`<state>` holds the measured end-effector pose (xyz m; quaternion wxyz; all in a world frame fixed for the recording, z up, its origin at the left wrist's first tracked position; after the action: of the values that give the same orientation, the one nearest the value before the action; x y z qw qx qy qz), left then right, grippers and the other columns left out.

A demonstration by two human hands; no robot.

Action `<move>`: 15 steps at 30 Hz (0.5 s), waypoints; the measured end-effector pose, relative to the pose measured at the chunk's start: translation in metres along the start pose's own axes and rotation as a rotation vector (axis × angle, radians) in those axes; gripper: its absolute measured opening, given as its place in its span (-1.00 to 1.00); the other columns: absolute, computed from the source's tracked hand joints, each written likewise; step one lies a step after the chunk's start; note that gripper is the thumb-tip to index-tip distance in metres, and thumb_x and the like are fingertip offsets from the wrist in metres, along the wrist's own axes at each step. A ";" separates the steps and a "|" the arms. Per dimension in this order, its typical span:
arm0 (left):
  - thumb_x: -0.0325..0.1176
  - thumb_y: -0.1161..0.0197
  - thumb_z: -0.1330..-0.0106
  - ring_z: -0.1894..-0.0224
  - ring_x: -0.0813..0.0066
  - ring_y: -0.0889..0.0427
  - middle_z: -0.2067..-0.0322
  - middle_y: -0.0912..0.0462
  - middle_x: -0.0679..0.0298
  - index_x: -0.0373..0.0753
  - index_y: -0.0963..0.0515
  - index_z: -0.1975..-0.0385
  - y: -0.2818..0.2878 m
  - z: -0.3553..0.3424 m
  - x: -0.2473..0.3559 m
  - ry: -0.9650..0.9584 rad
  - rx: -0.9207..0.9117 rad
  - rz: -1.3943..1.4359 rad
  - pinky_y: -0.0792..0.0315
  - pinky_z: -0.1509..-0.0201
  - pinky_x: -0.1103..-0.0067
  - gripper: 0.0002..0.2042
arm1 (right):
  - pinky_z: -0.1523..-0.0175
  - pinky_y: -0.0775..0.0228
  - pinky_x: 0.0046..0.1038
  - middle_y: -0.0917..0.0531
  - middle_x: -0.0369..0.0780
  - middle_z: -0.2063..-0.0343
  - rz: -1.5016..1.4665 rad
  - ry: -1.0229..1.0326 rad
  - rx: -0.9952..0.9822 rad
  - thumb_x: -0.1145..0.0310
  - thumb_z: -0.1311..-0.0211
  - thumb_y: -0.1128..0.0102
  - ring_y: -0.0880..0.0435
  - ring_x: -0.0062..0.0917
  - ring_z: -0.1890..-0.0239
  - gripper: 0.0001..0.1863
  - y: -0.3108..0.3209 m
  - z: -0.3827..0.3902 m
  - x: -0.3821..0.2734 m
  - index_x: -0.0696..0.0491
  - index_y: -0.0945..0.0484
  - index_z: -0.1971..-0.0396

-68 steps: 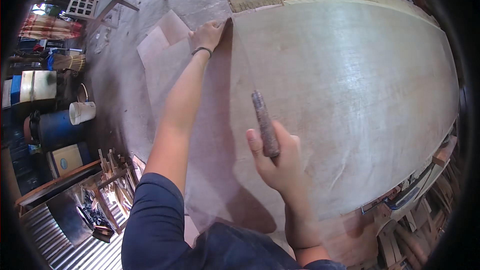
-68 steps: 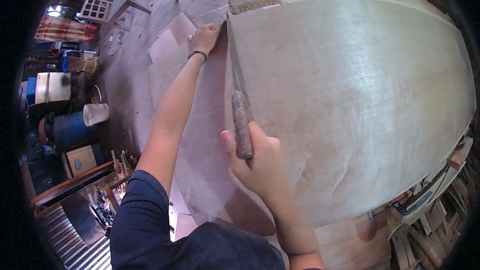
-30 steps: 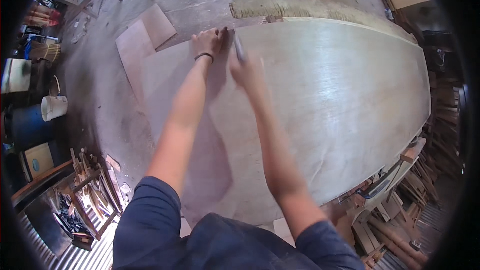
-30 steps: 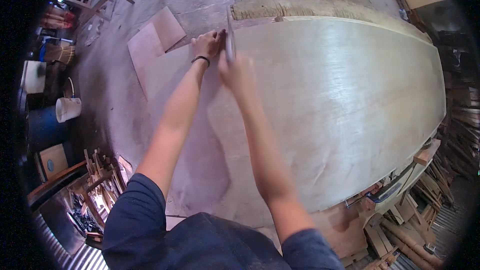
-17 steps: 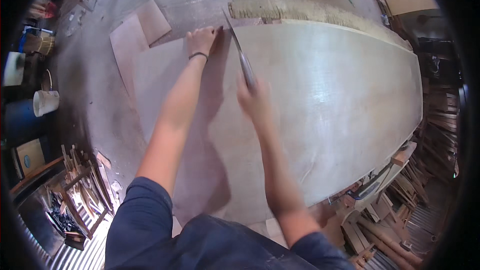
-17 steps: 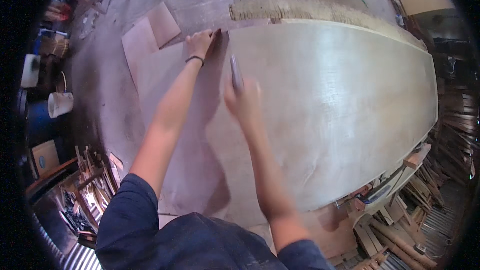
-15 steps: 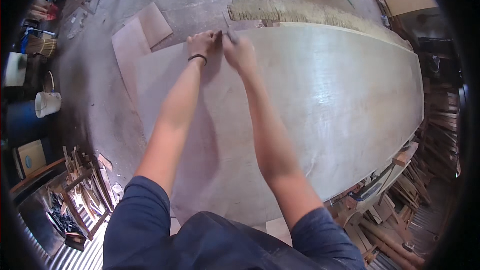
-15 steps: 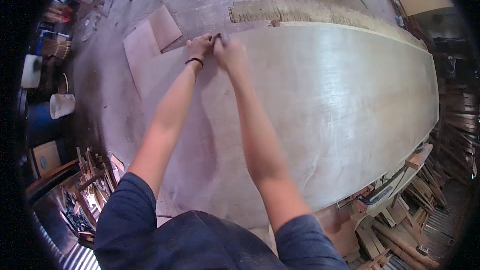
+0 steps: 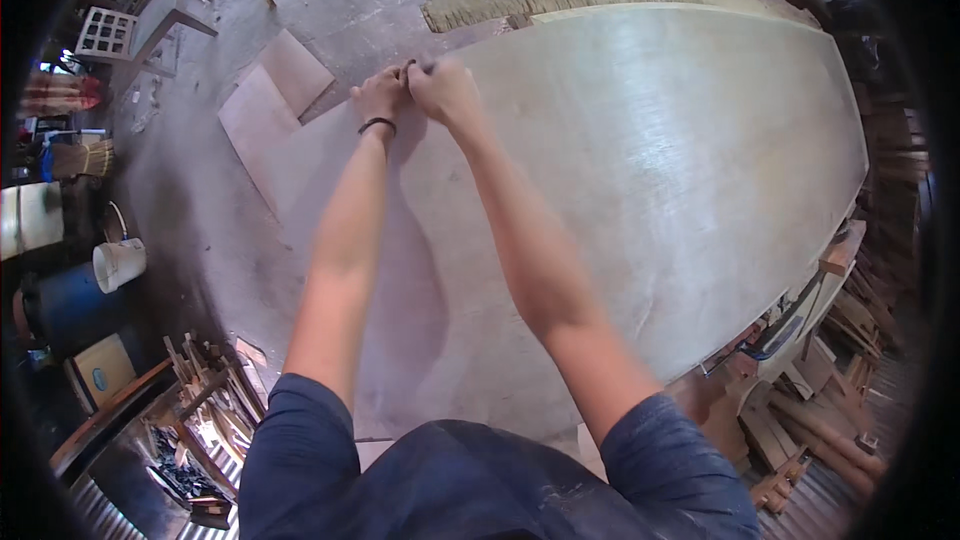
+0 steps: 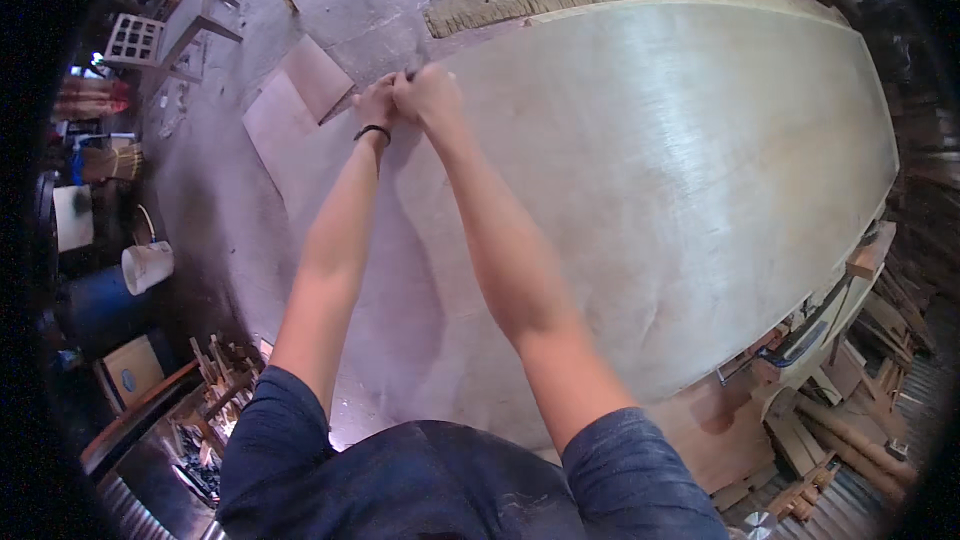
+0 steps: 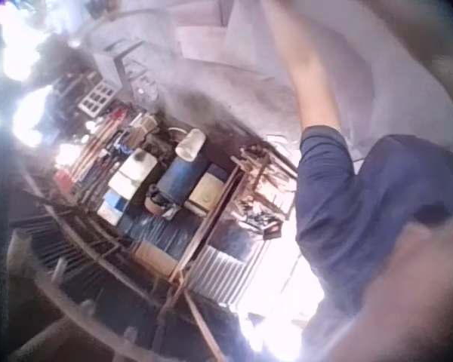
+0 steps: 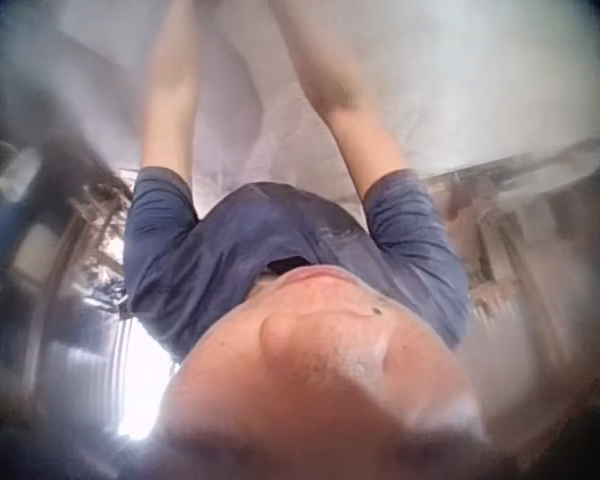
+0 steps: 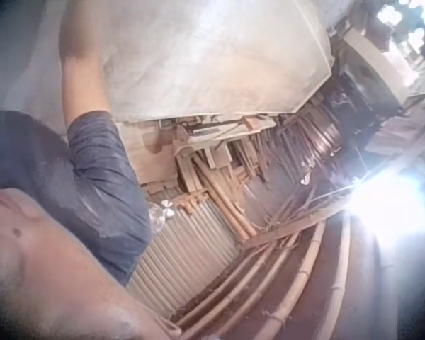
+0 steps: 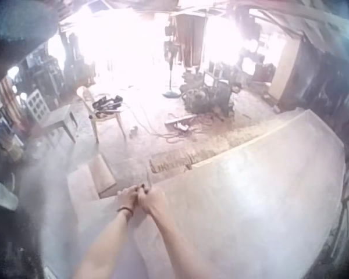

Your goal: Marking a wood panel, cutting it with a hand saw, and then using a power sander to smooth the edges of a wooden frame project.

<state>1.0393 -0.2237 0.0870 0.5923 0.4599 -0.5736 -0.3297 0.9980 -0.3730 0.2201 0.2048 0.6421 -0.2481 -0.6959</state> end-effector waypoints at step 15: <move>0.22 0.23 -0.37 0.10 0.11 -0.63 0.25 -0.69 0.12 0.01 -0.65 0.22 0.016 -0.001 -0.014 0.060 -0.066 -0.072 -0.23 -0.08 0.18 -0.46 | 0.42 -0.44 -0.21 -0.52 0.18 0.64 -0.095 -0.011 -0.033 0.12 -0.12 -0.14 -0.66 0.00 0.44 -0.55 -0.003 0.016 0.017 0.29 -0.58 0.63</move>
<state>1.0361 -0.2051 0.0967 0.6118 0.4700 -0.5275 -0.3557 0.9809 -0.3794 0.2059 0.1807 0.6458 -0.2070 -0.7124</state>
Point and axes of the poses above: each hand's wrist, its own z-axis away from the middle knuckle, its own y-axis out of the back of the hand, x = y × z, the point moved 9 cm from there along -z, towards the middle knuckle
